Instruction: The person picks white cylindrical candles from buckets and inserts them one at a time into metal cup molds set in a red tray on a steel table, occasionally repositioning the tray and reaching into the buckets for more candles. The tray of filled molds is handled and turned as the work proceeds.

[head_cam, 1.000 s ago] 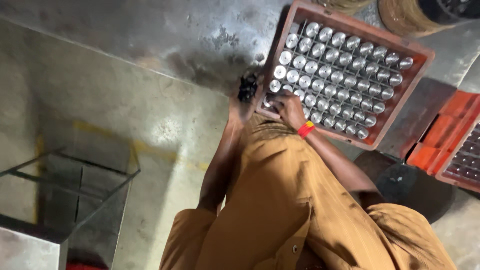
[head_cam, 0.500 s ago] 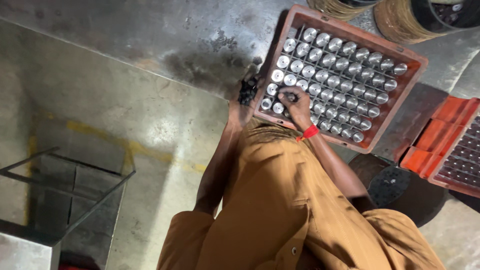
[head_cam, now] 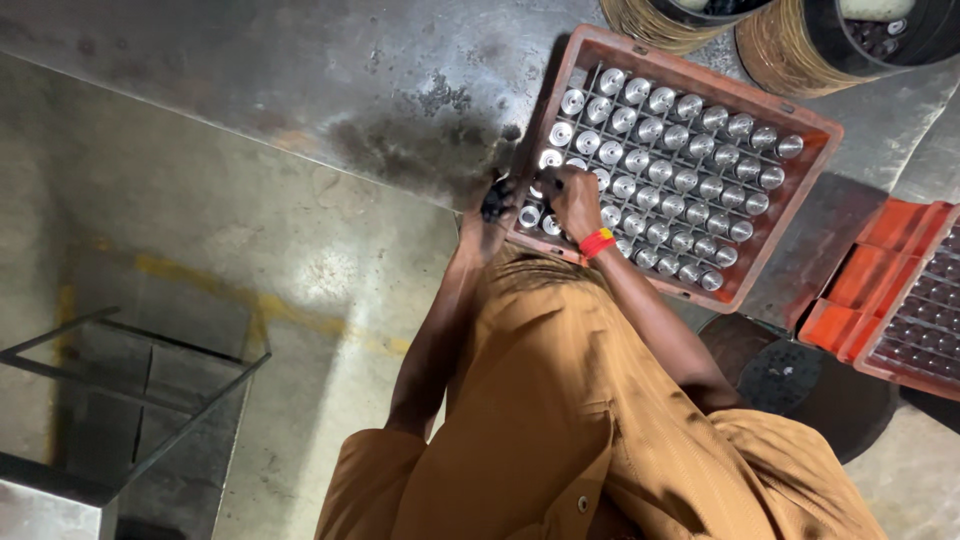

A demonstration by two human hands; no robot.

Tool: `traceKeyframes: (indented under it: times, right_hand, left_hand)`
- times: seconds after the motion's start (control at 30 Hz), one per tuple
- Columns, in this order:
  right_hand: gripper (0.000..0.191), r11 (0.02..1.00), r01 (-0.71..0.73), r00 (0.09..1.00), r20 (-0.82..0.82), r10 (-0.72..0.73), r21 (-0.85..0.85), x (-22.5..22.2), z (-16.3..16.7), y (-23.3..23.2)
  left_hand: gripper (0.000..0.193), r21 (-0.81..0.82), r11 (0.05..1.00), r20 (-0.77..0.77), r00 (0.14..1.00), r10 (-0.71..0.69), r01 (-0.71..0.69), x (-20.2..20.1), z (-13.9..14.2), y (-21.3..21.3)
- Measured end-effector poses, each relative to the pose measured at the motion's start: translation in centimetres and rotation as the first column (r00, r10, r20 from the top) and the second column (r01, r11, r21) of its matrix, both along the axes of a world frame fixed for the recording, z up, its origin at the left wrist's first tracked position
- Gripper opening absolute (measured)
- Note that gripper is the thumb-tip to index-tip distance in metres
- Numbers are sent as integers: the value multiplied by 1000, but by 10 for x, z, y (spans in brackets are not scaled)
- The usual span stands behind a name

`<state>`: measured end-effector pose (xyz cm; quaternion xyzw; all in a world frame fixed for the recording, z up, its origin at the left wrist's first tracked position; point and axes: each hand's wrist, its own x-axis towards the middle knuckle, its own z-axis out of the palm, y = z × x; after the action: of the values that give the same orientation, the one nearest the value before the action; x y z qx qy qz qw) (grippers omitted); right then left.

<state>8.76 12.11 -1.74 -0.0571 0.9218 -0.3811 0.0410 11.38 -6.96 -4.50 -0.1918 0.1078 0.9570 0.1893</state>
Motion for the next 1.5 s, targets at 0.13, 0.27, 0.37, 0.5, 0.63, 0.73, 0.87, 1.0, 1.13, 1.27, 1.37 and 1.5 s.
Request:
traceKeyframes:
  times: [0.13, 0.27, 0.37, 0.5, 0.63, 0.73, 0.87, 1.0, 1.13, 1.27, 1.37, 1.5]
  right_hand:
    - [16, 975, 154, 988, 37, -150, -160, 5, 5, 4]
    - [20, 857, 354, 930, 240, -279, -375, 22, 27, -1]
    - [31, 913, 81, 996, -7, -91, -400, 31, 45, -12]
    - [21, 966, 84, 991, -82, -107, -242, 30, 62, -16]
    - [12, 961, -70, 963, -269, -4, -266, 29, 61, -10]
    - [13, 896, 274, 958, 21, -285, -349, 22, 46, -4]
    - [7, 692, 421, 906, 309, -289, -587, -3, 21, 19]
    - [12, 960, 32, 996, -68, -53, -277, -19, 2, 30]
    - [9, 1000, -13, 1000, 10, 13, -15, -41, -4, 21]
    - [12, 999, -38, 999, -17, 38, 14, -46, 2, 22]
    - [22, 951, 168, 984, -8, -176, -260, -26, 3, 23]
    - [20, 825, 195, 925, 380, 25, -530, 6, -5, 9]
  left_hand:
    - [22, -159, 984, 8, 997, -82, 82, -2, 1, 3]
    - [22, -439, 885, 77, 988, -133, 154, -5, 7, 24]
    - [24, -621, 774, 87, 992, -94, 127, -6, 11, 44]
    - [26, -715, 696, 60, 998, -36, 68, -6, 7, 57]
    - [20, -607, 786, 86, 993, -78, 114, -5, -3, 55]
    - [16, -403, 883, 185, 966, -179, 240, -8, -3, 50]
    - [19, -199, 972, 293, 954, -60, 122, -13, 4, 34]
    - [26, -109, 986, 297, 951, -90, 128, -12, 10, 17]
    - [15, -118, 989, 71, 994, -86, 94, -6, 6, 16]
    - [14, -394, 911, 94, 992, -89, 119, -8, 3, 25]
    - [18, -741, 666, 20, 995, -103, 84, -14, 3, 38]
    - [38, -945, 181, -305, 936, -176, -273, -17, 2, 58]
